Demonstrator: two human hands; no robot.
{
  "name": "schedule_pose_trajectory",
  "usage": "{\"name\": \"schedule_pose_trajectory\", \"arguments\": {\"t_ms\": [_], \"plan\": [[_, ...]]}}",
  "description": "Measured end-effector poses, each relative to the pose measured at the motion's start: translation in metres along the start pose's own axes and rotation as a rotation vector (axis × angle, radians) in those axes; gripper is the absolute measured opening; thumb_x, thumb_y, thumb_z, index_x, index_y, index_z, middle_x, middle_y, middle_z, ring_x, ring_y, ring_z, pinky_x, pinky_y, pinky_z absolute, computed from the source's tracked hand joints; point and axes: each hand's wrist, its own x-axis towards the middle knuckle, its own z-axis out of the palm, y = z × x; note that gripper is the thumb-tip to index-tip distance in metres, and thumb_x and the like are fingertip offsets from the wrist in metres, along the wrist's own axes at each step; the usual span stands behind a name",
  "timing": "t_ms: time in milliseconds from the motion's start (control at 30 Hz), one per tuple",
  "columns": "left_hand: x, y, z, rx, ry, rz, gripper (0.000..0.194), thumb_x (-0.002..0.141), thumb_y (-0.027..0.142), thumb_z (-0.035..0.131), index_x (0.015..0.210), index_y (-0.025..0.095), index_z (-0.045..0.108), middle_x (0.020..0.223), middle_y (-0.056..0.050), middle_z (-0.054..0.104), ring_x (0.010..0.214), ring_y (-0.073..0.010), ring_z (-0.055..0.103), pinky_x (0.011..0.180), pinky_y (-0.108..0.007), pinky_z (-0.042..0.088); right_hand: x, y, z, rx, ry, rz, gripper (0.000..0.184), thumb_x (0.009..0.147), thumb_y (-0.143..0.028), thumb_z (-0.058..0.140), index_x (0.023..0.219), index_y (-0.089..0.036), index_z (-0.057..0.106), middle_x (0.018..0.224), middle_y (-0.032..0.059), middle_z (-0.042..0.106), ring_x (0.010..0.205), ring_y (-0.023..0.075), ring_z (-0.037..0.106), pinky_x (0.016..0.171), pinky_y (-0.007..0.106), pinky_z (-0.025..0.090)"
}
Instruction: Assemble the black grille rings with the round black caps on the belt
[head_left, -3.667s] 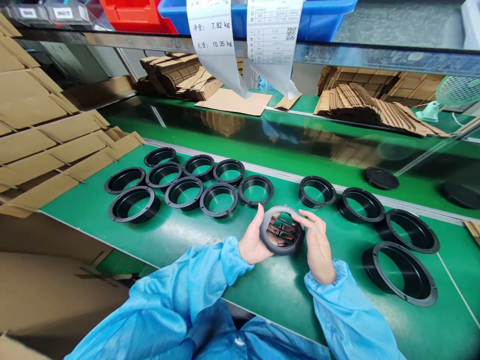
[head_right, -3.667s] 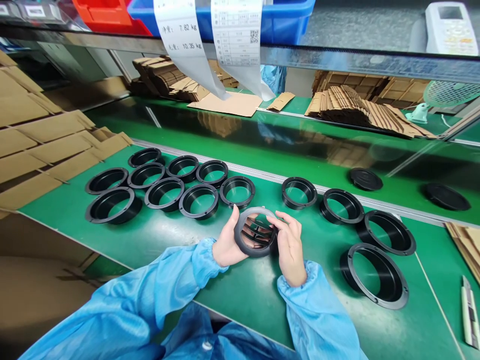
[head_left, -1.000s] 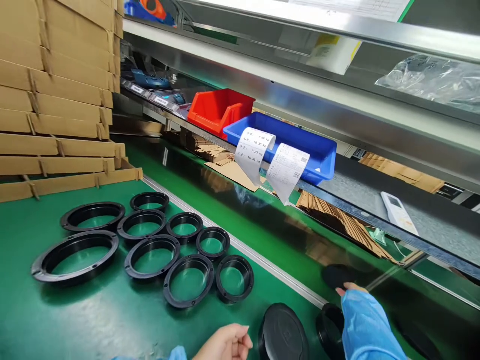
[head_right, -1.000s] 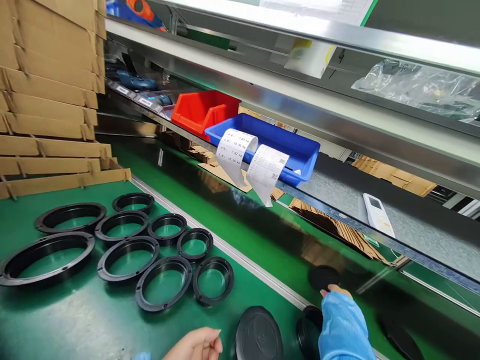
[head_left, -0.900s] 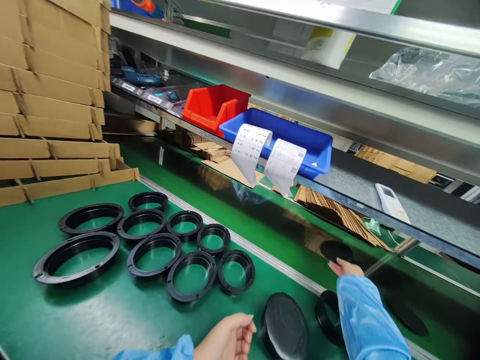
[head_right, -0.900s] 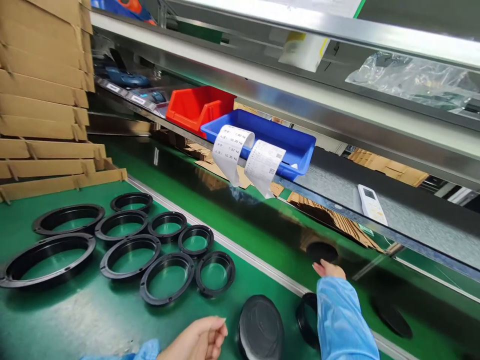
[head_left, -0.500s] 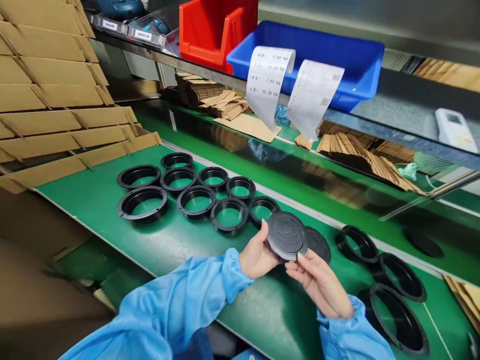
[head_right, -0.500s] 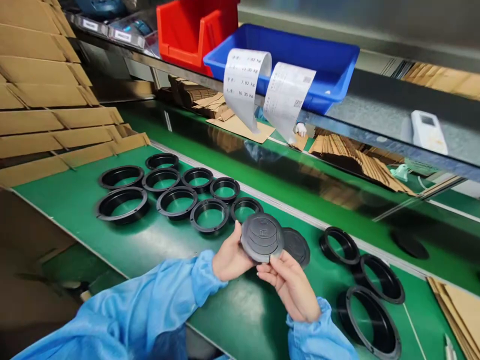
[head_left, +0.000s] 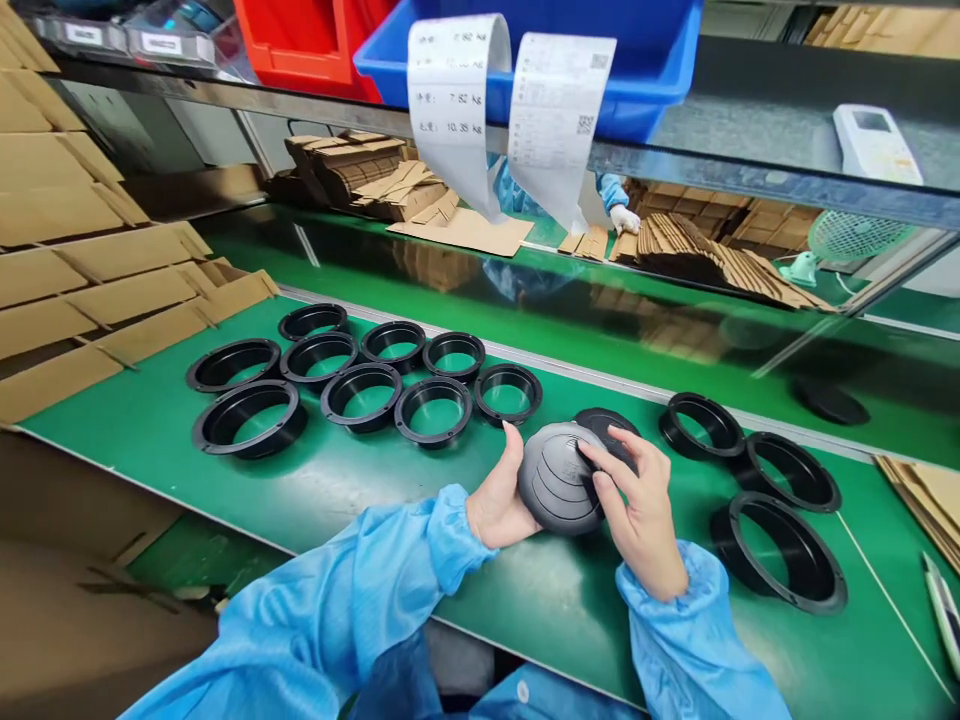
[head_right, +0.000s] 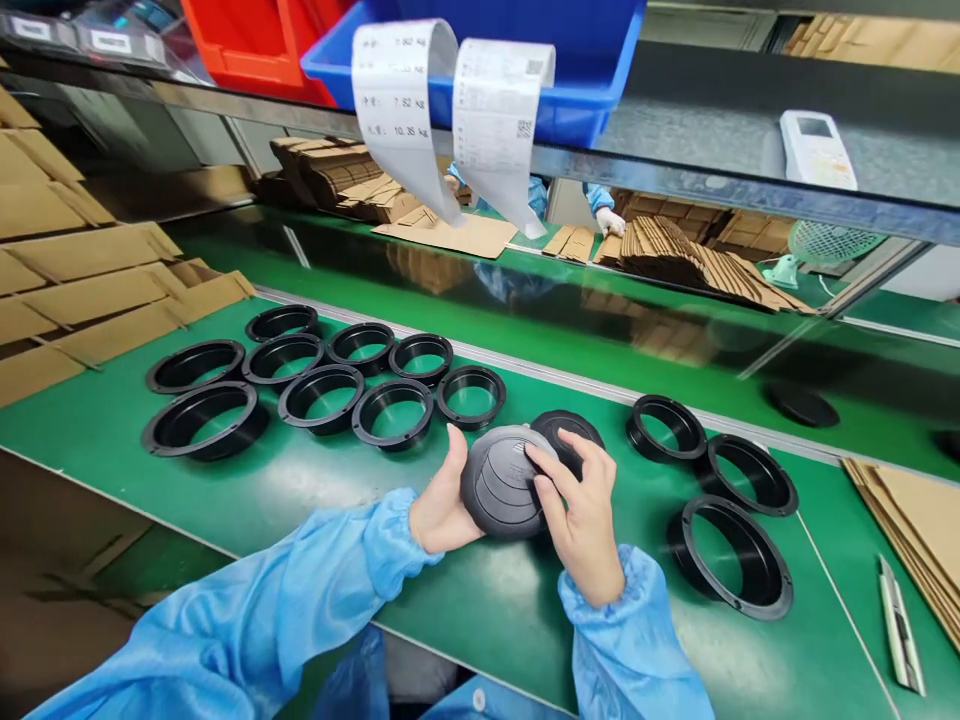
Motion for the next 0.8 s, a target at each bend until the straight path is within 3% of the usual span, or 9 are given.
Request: {"name": "schedule_pose_trajectory", "arguments": {"t_ms": [233, 400, 467, 600, 800], "plan": [[0.002, -0.001, 0.000, 0.003, 0.029, -0.019, 0.081, 0.088, 0.078, 0.038, 0.146, 0.023, 0.050, 0.137, -0.013, 0.062, 0.134, -0.0305, 0.052, 0.117, -0.048, 0.034, -0.004, 0.001, -0.004, 0.004, -0.016, -0.025, 0.035, 0.100, -0.030, 0.048, 0.131, -0.037, 0.064, 0.144, 0.0060, 0.046, 0.130, 0.0304, 0.043, 0.107, 0.056, 0.042], [0.001, -0.004, 0.001, 0.037, 0.020, -0.033, 0.083, 0.088, 0.079, 0.037, 0.145, 0.020, 0.051, 0.137, -0.015, 0.062, 0.135, -0.0318, 0.051, 0.116, -0.047, 0.035, -0.005, -0.009, 0.002, -0.162, -0.079, -0.144, 0.044, 0.101, -0.038, 0.043, 0.144, -0.039, 0.052, 0.163, 0.0059, 0.019, 0.144, 0.0414, 0.023, 0.114, 0.069, 0.025], [0.001, -0.005, 0.002, 0.051, 0.021, -0.061, 0.088, 0.086, 0.081, 0.034, 0.144, 0.018, 0.052, 0.136, -0.017, 0.062, 0.136, -0.0316, 0.050, 0.116, -0.045, 0.036, -0.007, -0.013, 0.006, -0.227, -0.116, -0.199, 0.044, 0.101, -0.042, 0.045, 0.145, -0.041, 0.051, 0.165, 0.0054, 0.015, 0.146, 0.0441, 0.018, 0.114, 0.073, 0.019], [0.003, -0.003, 0.002, 0.034, 0.019, -0.048, 0.088, 0.088, 0.081, 0.031, 0.143, 0.016, 0.054, 0.134, -0.016, 0.063, 0.135, -0.0298, 0.051, 0.116, -0.042, 0.035, -0.009, -0.016, 0.010, -0.269, -0.172, -0.302, 0.041, 0.099, -0.045, 0.049, 0.140, -0.046, 0.055, 0.164, 0.0053, 0.019, 0.145, 0.0451, 0.017, 0.111, 0.077, 0.015], [0.003, -0.001, 0.005, 0.010, 0.026, -0.009, 0.086, 0.091, 0.077, 0.028, 0.143, 0.014, 0.054, 0.132, -0.017, 0.065, 0.132, -0.0289, 0.054, 0.116, -0.041, 0.037, -0.008, -0.008, -0.001, -0.144, -0.241, -0.449, 0.038, 0.100, -0.045, 0.050, 0.137, -0.048, 0.057, 0.164, 0.0006, 0.025, 0.148, 0.0427, 0.016, 0.114, 0.075, 0.014]]}}
